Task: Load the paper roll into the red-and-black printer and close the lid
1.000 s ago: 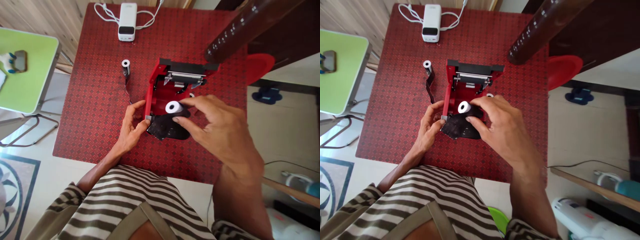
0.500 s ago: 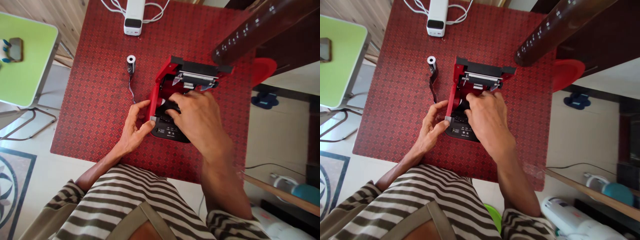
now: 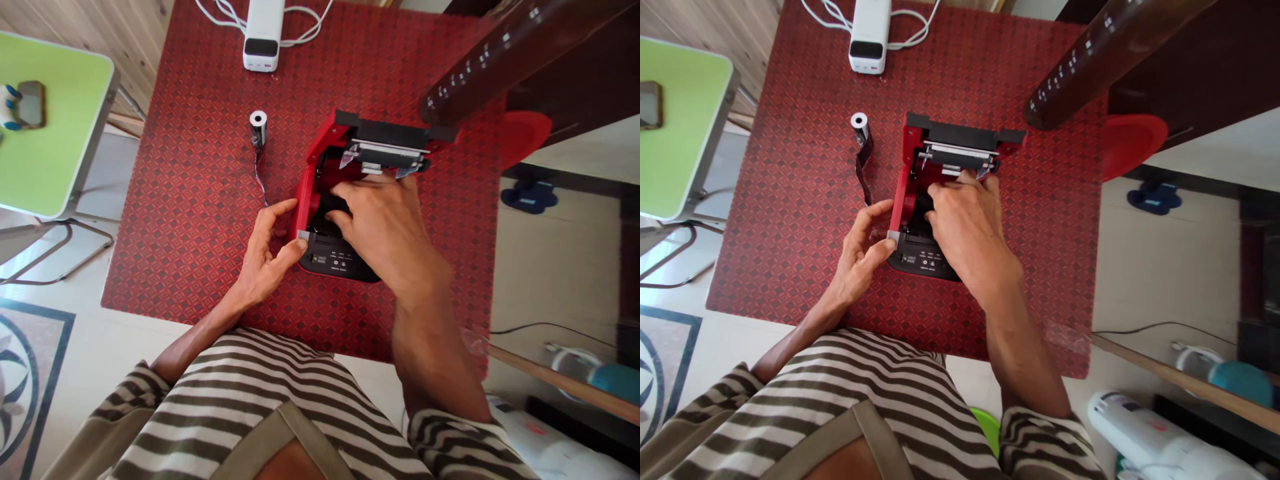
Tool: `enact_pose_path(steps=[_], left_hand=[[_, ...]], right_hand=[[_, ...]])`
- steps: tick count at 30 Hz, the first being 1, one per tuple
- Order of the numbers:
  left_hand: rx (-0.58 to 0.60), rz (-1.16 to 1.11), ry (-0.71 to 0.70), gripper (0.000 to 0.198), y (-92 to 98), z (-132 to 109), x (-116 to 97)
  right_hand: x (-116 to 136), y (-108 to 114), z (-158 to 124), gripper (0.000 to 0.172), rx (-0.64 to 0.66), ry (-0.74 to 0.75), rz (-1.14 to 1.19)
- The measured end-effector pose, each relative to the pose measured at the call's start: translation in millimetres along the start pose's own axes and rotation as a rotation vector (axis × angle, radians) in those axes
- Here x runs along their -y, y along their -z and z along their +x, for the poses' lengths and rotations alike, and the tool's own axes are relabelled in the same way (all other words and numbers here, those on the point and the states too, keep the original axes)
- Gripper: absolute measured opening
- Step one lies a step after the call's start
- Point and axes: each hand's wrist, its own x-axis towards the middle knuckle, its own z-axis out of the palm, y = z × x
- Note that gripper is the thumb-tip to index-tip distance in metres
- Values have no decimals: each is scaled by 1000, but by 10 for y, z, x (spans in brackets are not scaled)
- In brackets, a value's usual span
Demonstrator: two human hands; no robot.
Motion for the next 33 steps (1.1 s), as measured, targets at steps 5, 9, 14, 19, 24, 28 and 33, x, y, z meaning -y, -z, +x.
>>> enact_pose_path(steps=[5,9,14,19,24,28,33], left_hand=[[-2,7,-9,66,5,-3,-22],[4,-15,0,68,9,3,-19],[-9,3,-16,73,25,21,34],[-3,11,-44,72,48,58,83],[3,-1,-48,74,31,61,97],[-53,120,-143,72,26,12,-35],[-64,184,-365,75,105,391,-392]], right_hand=[[-8,416,-245,33,6,14,219],[-64,602,-446,25,109,88,363],[-24,497,-511,26,96,60,316],[-121,542,-387,27,142,69,431],[-193,566,-300,24,101,119,468],[-131,509,-368,21,-110,191,447],[-30,471,-543,25,-277,230,339]])
